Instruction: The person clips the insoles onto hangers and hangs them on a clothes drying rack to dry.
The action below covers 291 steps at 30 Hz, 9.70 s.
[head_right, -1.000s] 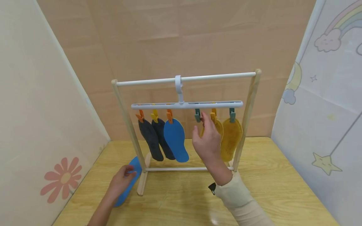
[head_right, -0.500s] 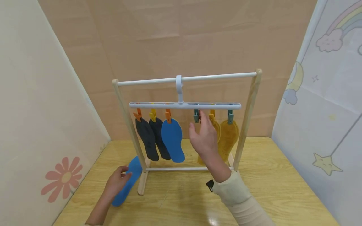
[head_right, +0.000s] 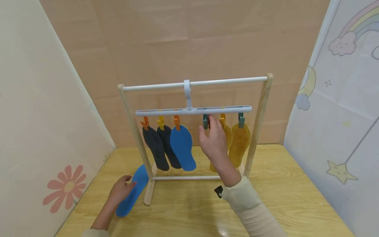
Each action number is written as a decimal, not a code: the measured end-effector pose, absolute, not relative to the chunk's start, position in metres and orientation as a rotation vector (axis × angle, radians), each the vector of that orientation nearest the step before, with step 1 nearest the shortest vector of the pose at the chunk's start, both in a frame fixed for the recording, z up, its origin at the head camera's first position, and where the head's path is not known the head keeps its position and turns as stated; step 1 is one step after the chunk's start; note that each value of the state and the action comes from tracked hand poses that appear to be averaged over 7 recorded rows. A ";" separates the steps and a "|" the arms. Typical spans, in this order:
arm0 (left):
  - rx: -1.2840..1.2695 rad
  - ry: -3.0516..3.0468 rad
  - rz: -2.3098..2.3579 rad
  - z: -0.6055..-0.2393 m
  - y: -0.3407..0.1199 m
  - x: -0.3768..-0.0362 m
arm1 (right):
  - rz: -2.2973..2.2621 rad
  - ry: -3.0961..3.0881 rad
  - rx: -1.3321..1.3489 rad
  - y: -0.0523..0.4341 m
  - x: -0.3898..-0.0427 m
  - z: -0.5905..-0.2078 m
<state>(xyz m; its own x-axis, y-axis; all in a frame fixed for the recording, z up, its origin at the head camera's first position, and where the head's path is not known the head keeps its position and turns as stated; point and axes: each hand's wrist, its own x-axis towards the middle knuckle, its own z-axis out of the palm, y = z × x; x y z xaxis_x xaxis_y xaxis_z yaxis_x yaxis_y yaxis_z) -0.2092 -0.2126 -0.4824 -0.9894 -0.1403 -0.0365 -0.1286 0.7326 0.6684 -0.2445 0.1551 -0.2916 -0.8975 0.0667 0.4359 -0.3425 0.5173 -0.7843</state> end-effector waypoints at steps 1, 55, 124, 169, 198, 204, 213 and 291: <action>0.227 -2.914 -1.106 -0.483 -0.213 -0.210 | 1.351 -2.347 0.231 0.155 -0.245 -0.291; 0.398 -3.112 -0.908 -0.506 -0.211 -0.241 | 1.675 -2.267 0.251 0.158 -0.254 -0.294; 0.486 -2.770 -1.320 -0.496 -0.207 -0.212 | 1.790 -1.976 0.001 0.156 -0.264 -0.295; 0.456 -2.686 -1.412 -0.450 -0.189 -0.184 | 1.773 -1.987 0.057 0.160 -0.265 -0.298; 0.303 -2.524 -1.502 -0.412 -0.170 -0.163 | 1.746 -2.001 0.065 0.161 -0.264 -0.300; 0.269 -2.503 -1.501 -0.410 -0.165 -0.162 | 1.759 -1.999 0.053 0.160 -0.263 -0.300; 0.221 -2.478 -1.504 -0.406 -0.156 -0.158 | 1.783 -1.980 0.072 0.161 -0.264 -0.301; -0.108 -2.444 -1.730 -0.396 -0.065 -0.173 | 1.846 -1.962 0.065 0.160 -0.264 -0.302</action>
